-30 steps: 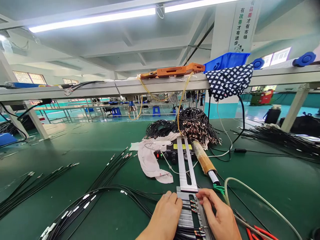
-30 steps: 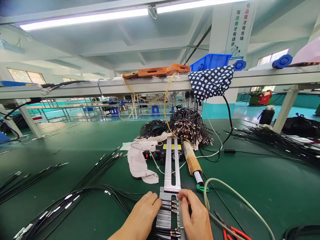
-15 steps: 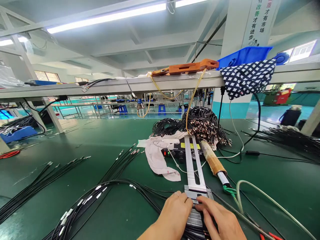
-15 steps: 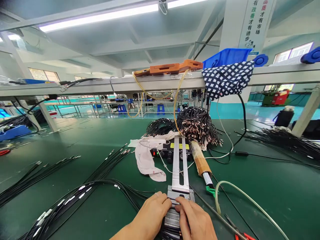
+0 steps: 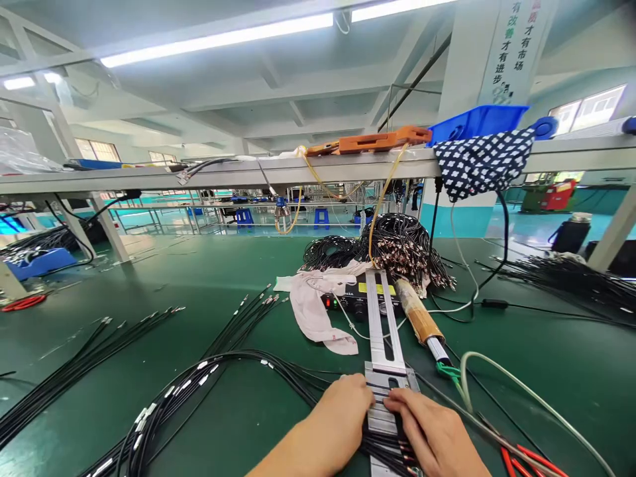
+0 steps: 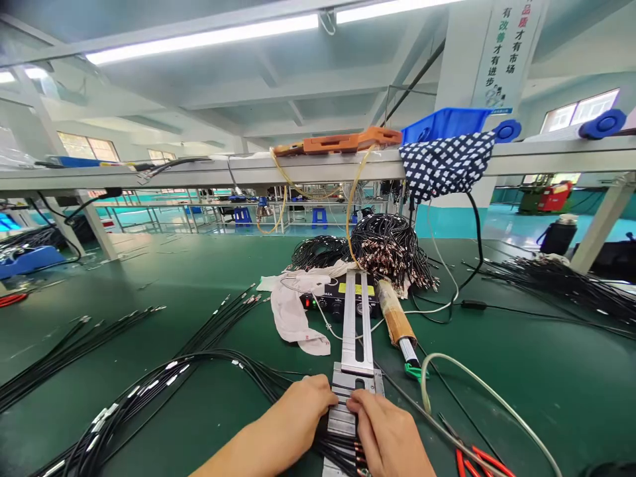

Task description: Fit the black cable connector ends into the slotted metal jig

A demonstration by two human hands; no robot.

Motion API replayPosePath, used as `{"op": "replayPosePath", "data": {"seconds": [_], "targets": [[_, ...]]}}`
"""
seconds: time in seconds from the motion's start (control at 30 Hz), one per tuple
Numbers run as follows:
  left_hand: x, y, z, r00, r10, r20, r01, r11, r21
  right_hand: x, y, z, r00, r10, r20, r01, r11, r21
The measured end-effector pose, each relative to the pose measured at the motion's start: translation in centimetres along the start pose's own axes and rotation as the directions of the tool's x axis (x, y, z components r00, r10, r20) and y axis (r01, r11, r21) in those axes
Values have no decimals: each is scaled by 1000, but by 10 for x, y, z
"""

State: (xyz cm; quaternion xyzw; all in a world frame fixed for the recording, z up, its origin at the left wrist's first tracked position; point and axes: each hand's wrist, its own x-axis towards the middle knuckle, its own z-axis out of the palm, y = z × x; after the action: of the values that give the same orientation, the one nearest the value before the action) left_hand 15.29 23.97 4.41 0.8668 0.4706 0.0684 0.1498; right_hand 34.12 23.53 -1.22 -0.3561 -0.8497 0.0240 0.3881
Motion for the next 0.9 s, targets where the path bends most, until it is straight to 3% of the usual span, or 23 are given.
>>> {"op": "replayPosePath", "data": {"seconds": [0.1,0.27,0.43,0.5,0.57,0.73,0.9], "targets": [[-10,-5,-17,998,-63,17,65,988,-139,-4,8,2,990,120,70,-126,988,91],[-15,-2,-28,976,-187,114,203,968,-146,-4,15,5,931,327,162,-364,868,337],[-11,-6,-24,979,-171,112,193,954,-232,3,22,3,809,558,186,-527,547,650],[-10,-7,-23,980,-183,78,197,949,-245,7,23,1,745,638,196,-545,413,729],[-8,-7,-22,977,-209,49,214,940,-267,10,22,0,703,681,205,-548,335,767],[-7,-4,-25,979,-205,4,199,944,-262,13,21,3,686,701,195,-532,300,792],[-7,-1,-27,976,-218,1,215,962,-170,13,22,4,701,694,162,-509,328,796]]}}
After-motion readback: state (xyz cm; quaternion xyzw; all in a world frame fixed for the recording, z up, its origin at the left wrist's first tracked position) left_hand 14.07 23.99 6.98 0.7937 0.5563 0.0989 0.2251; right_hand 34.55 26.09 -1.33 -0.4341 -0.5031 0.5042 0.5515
